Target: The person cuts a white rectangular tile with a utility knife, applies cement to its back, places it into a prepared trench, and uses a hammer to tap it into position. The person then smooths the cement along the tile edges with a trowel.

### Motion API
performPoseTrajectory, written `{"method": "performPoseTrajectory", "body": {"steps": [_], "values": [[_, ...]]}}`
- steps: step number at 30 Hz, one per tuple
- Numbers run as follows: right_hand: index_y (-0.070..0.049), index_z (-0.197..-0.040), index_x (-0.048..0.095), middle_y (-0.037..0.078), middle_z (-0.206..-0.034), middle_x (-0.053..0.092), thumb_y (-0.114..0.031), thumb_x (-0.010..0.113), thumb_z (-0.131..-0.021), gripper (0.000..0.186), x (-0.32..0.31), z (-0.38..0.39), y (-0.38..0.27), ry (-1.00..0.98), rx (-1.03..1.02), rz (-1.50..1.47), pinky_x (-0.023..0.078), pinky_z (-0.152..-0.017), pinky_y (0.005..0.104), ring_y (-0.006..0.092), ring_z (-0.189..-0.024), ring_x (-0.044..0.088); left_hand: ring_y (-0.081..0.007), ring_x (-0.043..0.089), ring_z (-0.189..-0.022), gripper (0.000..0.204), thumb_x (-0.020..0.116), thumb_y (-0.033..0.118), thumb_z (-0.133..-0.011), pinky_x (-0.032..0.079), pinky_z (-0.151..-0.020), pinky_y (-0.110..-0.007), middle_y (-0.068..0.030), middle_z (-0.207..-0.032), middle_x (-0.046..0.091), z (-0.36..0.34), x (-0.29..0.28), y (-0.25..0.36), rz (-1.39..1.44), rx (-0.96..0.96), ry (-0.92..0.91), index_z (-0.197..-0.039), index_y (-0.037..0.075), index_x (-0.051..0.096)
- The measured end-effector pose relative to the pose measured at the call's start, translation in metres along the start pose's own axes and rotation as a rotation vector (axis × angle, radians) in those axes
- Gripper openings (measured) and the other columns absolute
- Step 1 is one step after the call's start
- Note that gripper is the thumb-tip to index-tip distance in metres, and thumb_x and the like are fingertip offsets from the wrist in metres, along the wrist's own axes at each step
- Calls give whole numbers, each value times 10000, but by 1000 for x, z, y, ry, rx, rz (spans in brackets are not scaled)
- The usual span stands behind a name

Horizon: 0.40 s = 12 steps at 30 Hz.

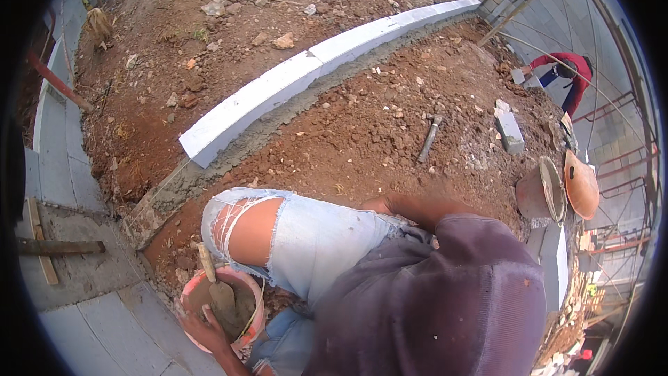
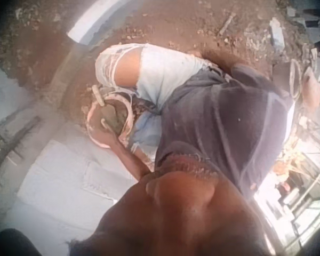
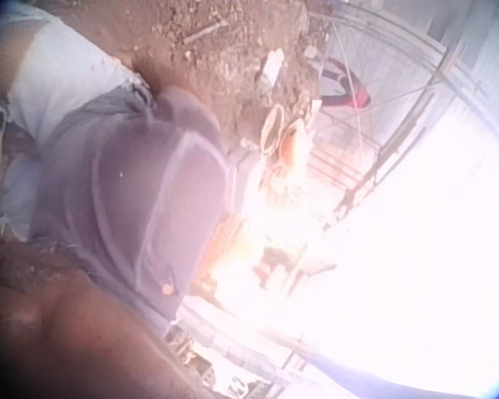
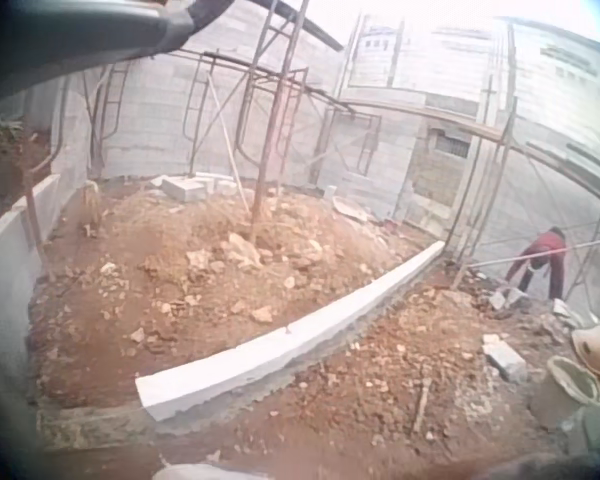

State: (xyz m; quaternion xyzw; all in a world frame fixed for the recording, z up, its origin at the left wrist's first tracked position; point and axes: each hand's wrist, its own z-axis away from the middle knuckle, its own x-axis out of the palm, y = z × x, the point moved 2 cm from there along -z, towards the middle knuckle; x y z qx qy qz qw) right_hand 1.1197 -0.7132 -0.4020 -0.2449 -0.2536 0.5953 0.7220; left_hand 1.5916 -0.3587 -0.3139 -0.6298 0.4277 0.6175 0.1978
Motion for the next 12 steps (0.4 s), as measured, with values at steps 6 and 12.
{"method": "performPoseTrajectory", "body": {"steps": [6, 12], "values": [[-30, -1229, 655, 182, -1186, 723, -346, 683, -920, 443, -44, 13, 49, 318, 426, 69, 574, -825, 429, 330, -1036, 705, -432, 441, -1398, 558, 642, 305, -964, 317, -1186, -556, -232, -1504, 500, -14, 10, 32, -13, 140, -68, -1457, 64, 538], [-42, -1053, 728, 168, -1008, 743, -315, 638, -978, 297, -171, 87, 71, 1006, 878, 1062, 576, -727, 501, 338, -934, 737, -336, 590, -1238, 447, 705, 246, -916, 392, -1135, -499, -165, -1317, 629, 24, -24, 34, 57, 13, -3, -1337, 108, 640]]}}
